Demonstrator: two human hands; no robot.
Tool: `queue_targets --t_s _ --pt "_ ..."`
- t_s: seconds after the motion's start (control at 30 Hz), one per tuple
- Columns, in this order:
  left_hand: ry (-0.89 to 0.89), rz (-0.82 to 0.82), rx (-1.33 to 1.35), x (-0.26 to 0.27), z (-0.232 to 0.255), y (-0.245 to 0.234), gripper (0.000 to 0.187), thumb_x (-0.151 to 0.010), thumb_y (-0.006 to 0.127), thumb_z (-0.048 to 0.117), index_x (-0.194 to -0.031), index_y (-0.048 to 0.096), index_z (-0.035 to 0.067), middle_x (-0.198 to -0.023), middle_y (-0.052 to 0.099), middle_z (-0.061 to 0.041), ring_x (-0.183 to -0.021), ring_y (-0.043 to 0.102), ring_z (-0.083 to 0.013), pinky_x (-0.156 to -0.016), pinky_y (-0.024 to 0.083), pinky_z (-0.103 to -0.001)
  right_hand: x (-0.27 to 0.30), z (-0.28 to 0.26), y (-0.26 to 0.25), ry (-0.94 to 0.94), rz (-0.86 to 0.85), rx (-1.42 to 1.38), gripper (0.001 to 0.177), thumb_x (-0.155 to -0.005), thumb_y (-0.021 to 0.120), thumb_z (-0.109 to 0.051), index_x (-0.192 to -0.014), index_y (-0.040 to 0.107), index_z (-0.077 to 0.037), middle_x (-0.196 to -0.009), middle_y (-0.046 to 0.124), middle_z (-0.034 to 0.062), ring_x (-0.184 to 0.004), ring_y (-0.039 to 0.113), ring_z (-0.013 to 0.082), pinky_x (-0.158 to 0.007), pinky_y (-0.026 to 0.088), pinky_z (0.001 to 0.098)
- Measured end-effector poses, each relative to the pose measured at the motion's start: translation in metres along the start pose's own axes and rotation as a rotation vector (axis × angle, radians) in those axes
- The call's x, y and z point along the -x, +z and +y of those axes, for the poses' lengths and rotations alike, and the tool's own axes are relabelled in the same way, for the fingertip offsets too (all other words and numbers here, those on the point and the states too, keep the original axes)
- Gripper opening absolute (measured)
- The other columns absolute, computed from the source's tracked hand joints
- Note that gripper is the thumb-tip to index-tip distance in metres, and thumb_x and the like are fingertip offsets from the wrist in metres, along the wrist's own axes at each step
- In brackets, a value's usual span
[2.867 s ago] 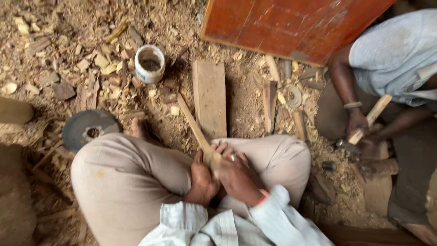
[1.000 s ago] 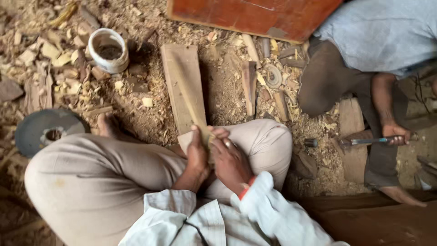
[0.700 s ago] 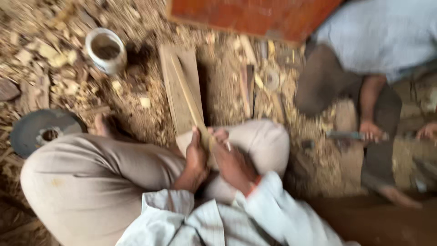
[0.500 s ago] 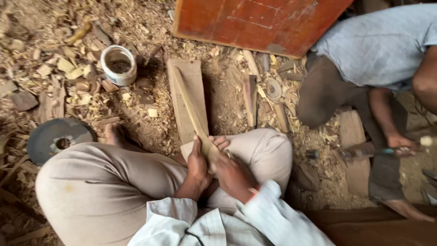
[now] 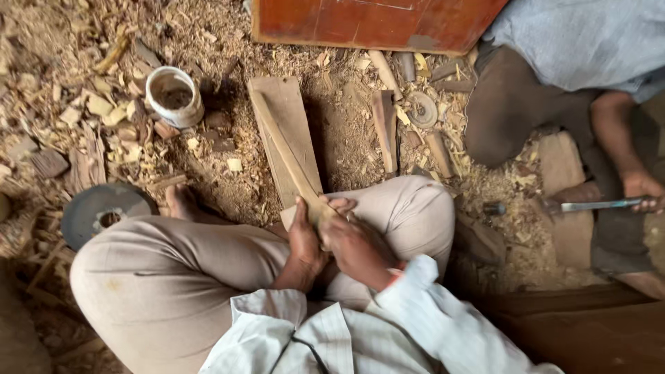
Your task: The person sits on the floor and uses a small hand tool to carve and smooth a wooden spoon held against a block. They repeatedly rub the tool along the spoon's surface to refine its shape.
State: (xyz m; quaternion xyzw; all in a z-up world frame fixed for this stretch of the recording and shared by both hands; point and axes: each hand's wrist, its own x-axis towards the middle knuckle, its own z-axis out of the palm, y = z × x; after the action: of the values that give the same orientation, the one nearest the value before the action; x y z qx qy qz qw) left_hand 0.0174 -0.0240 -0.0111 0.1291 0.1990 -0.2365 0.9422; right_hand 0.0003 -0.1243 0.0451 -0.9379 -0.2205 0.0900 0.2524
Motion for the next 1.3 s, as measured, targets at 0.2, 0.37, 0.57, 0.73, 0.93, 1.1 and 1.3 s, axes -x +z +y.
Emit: queue_targets --t_s 0.2,0.37,0.57,0.73,0.93,1.1,1.3 --pt "0.076 0.253 0.008 -0.009 0.005 0.003 0.065 -0.109 0.029 0.061 -0.129 0.054 0.005 -0.115 0.067 -0.016 -0.110 0.065 -0.0314 -0.100 0.053 -0.048 -0.027 0.007 -0.013 0.000 0.297 -0.190 0.026 -0.094 0.060 -0.009 -0.115 0.072 0.000 -0.121 0.071 0.0131 -0.110 0.069 0.0290 -0.095 0.054 0.0370" --pt "0.134 0.134 -0.076 -0.003 0.007 0.015 0.060 -0.103 0.035 0.056 -0.130 0.053 0.006 -0.125 0.066 -0.021 -0.115 0.065 -0.0329 -0.102 0.053 -0.047 -0.005 0.031 -0.040 0.370 0.328 -1.110 0.034 -0.103 0.056 -0.018 -0.132 0.070 -0.006 -0.117 0.071 0.0094 -0.105 0.062 0.0199 -0.097 0.049 0.0369" --pt "0.220 0.038 -0.350 0.007 0.020 0.037 0.060 -0.102 0.052 0.039 -0.151 0.044 0.005 -0.139 0.059 -0.009 -0.126 0.059 -0.0198 -0.107 0.048 -0.035 0.020 0.039 -0.066 0.270 0.499 -1.962 0.030 -0.101 0.059 -0.024 -0.121 0.071 -0.005 -0.133 0.069 0.0106 -0.130 0.059 0.0242 -0.112 0.039 0.0477" --pt "0.328 -0.012 -0.350 0.012 0.021 0.036 0.058 -0.106 0.059 0.029 -0.157 0.045 0.004 -0.130 0.060 -0.005 -0.107 0.057 -0.0137 -0.088 0.049 -0.031 0.015 0.032 -0.063 0.309 0.455 -1.913 0.035 -0.098 0.058 -0.024 -0.128 0.068 -0.009 -0.139 0.065 0.0062 -0.130 0.057 0.0193 -0.110 0.041 0.0467" --pt "0.259 0.068 -0.427 0.017 0.025 0.052 0.048 -0.105 0.059 0.032 -0.145 0.056 0.004 -0.112 0.068 -0.005 -0.092 0.063 -0.0142 -0.080 0.055 -0.032 -0.001 0.045 -0.063 0.321 0.384 -1.722 0.037 -0.100 0.060 -0.024 -0.131 0.067 -0.006 -0.130 0.069 0.0070 -0.118 0.064 0.0170 -0.099 0.050 0.0387" --pt "0.360 0.256 -1.592 0.061 0.038 0.085 0.045 -0.105 0.054 0.041 -0.130 0.064 0.005 -0.098 0.071 -0.008 -0.084 0.068 -0.0162 -0.077 0.056 -0.033 -0.025 0.067 -0.088 0.229 0.450 -1.646 0.026 -0.105 0.063 -0.021 -0.122 0.066 -0.002 -0.121 0.072 0.0073 -0.111 0.067 0.0164 -0.094 0.053 0.0349" --pt "0.911 0.267 -1.977 0.082 0.100 0.113 0.043 -0.107 0.052 0.041 -0.120 0.068 0.004 -0.080 0.061 -0.005 -0.068 0.057 -0.0152 -0.063 0.048 -0.032 -0.043 0.079 -0.109 0.259 0.301 -1.611 0.029 -0.101 0.064 -0.024 -0.122 0.067 -0.005 -0.115 0.072 0.0028 -0.105 0.067 0.0126 -0.086 0.053 0.0330"
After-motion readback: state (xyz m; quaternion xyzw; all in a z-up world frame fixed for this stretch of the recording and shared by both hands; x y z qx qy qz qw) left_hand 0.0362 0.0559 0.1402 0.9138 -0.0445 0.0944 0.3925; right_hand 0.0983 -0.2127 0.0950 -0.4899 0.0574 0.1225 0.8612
